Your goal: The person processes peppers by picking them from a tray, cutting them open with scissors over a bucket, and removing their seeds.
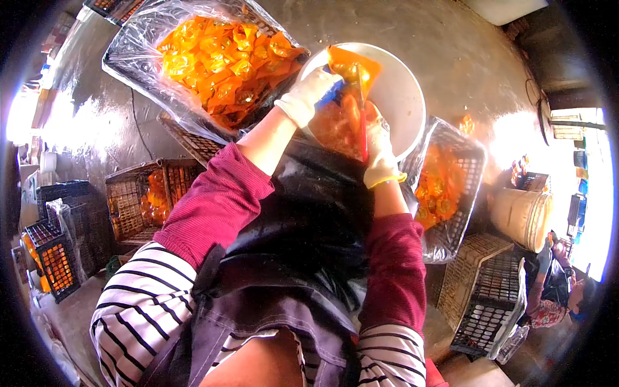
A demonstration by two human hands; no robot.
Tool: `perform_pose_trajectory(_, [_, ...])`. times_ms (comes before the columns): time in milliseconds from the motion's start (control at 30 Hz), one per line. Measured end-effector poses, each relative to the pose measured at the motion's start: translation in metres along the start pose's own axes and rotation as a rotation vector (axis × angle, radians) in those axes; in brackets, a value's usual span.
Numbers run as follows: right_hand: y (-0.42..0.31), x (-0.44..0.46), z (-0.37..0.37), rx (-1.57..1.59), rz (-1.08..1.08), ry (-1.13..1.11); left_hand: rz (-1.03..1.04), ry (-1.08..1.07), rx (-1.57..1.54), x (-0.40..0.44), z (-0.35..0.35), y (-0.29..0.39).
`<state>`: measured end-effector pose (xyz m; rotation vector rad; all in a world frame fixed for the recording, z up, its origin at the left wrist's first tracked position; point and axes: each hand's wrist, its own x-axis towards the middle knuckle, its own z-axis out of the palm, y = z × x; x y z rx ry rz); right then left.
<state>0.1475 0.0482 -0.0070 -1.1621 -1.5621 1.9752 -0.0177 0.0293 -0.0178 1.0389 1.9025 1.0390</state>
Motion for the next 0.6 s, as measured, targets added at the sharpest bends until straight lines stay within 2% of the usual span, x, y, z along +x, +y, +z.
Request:
perform_pose_trajectory(67, [0.011,0.001,-0.013,-0.142,0.033,0.030,0.044,0.098,-0.242,0.016,0.003,-0.020])
perform_pose_trajectory(100, [0.023,0.008,-0.017,-0.268,-0.123,0.073,0.109,0.138,-0.310,0.032,0.012,-0.040])
perform_pose_trajectory(167, [0.046,0.028,-0.023,-0.501,-0.414,0.143,0.160,0.236,-0.151,0.030,0.012,-0.039])
perform_pose_trajectory(200, [0.055,0.036,-0.026,-0.611,-0.545,0.189,0.146,0.297,0.065,0.010,0.006,-0.020])
perform_pose_trajectory(233, [0.063,0.041,-0.034,-0.706,-0.649,0.226,0.136,0.264,0.140,-0.006,-0.004,0.000])
perform_pose_trajectory(300, [0.055,0.031,-0.032,-0.515,-0.478,0.215,0.121,0.194,0.283,-0.027,-0.020,0.026])
perform_pose_trajectory(367, [-0.001,-0.007,-0.011,0.055,0.063,0.104,0.145,0.228,0.307,-0.014,-0.017,0.014])
perform_pose_trajectory(400, [-0.011,-0.013,-0.012,-0.208,0.076,0.053,0.121,0.228,0.327,-0.008,-0.016,0.013])
perform_pose_trajectory(467, [-0.004,-0.011,-0.009,-0.137,0.022,0.033,0.088,0.252,0.296,-0.008,-0.017,0.013])
perform_pose_trajectory(567, [-0.002,-0.008,-0.006,-0.084,0.019,0.035,-0.104,0.366,-0.019,0.012,-0.003,-0.005])
perform_pose_trajectory(600, [-0.003,-0.008,-0.007,-0.075,0.031,0.044,-0.194,0.301,-0.357,0.023,-0.002,-0.021])
